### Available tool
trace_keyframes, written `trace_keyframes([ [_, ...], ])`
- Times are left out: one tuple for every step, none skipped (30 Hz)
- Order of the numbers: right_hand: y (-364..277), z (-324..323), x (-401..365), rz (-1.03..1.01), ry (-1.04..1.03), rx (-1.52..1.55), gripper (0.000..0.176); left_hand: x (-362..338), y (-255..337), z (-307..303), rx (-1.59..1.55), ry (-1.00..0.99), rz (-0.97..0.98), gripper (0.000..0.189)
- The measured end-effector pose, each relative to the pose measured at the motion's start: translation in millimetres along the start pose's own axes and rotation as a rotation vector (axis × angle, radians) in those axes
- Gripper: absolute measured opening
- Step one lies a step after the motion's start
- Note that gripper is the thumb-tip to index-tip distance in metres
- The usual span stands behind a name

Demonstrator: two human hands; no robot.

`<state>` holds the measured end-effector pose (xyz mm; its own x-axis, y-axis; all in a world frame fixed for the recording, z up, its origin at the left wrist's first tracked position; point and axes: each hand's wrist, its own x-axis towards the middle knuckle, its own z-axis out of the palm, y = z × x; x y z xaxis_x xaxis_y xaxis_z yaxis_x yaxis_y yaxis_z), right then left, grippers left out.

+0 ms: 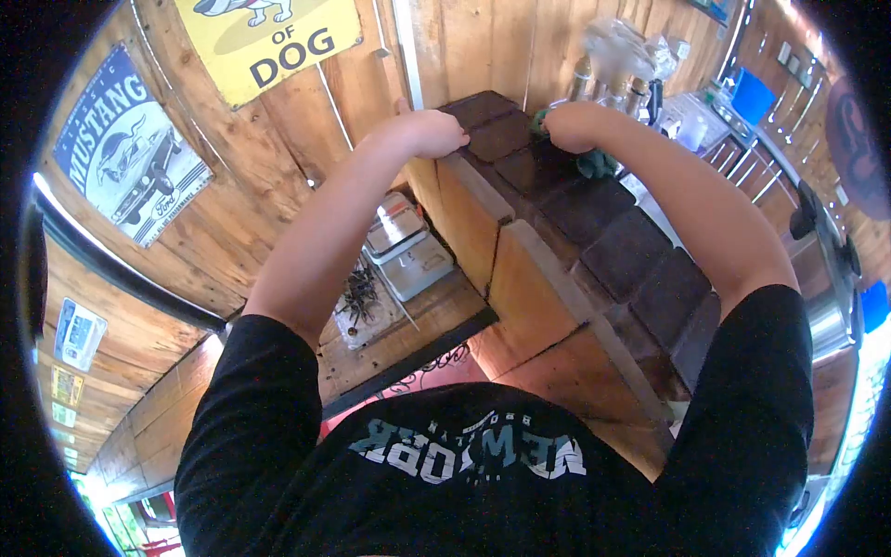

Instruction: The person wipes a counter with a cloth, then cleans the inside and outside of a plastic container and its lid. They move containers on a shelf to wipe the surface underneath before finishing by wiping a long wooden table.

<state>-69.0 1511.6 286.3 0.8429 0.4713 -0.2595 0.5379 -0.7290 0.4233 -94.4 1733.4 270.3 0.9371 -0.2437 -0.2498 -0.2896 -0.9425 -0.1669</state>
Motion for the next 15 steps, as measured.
trace_keyframes([
  [-5.4,-0.4,0.7,-0.014,-0.002,-0.017,0.035,0.0,-1.7,-0.5,-0.043,0.012,0.033,0.04],
  [-11.5,-0.1,1.4,-0.029,-0.004,-0.034,0.036,-0.4,-3.8,-1.2,-0.087,0.025,0.065,0.038],
  [-22.5,2.0,-1.6,-0.097,0.083,0.036,0.038,1.4,-5.5,0.1,-0.131,0.037,0.098,0.038],
  [-26.6,0.1,-4.2,-0.137,0.096,0.08,0.036,3.1,-6.2,2.4,-0.114,0.045,0.096,0.037],
  [-28.7,-3.5,-7.7,-0.177,0.108,0.125,0.034,4.7,-6.4,5.2,-0.098,0.054,0.094,0.036],
  [-29.4,-5.7,-9.5,-0.215,0.121,0.171,0.032,4.5,-6.3,6.2,-0.078,0.062,0.094,0.035],
  [-24.4,-7.4,-6.3,-0.195,0.056,0.205,0.034,3.2,-6.5,8.9,-0.109,0.127,0.08,0.034],
  [-25.2,-7.0,-7.0,-0.189,0.051,0.22,0.034,0.7,-6.7,13.5,-0.142,0.194,0.065,0.032],
  [-26.1,-7.1,-8.4,-0.182,0.047,0.231,0.035,-2.0,-7.1,16.4,-0.177,0.265,0.049,0.03],
  [-25.4,-7.4,-8.8,-0.172,0.048,0.246,0.036,-4.2,-9.8,18.8,-0.224,0.32,0.109,0.03],
  [-24.1,-6.9,-8.4,-0.191,0.053,0.236,0.036,-7.1,-13.7,22.3,-0.266,0.369,0.173,0.029],
  [-24.5,-7.3,-8.2,-0.211,0.058,0.228,0.037,-12.4,-14.6,22.6,-0.309,0.415,0.237,0.03],
  [-25.9,-7.6,-7.8,-0.236,0.059,0.216,0.038,-15.5,-13.3,21.5,-0.262,0.383,0.23,0.032],
  [-26.9,-8.8,-7.6,-0.211,0.043,0.201,0.038,-17.8,-12.2,19.7,-0.218,0.351,0.221,0.034],
  [-31.2,-14.9,-11.6,-0.187,0.026,0.186,0.038,-22.4,-10.4,17.9,-0.175,0.318,0.212,0.036],
])
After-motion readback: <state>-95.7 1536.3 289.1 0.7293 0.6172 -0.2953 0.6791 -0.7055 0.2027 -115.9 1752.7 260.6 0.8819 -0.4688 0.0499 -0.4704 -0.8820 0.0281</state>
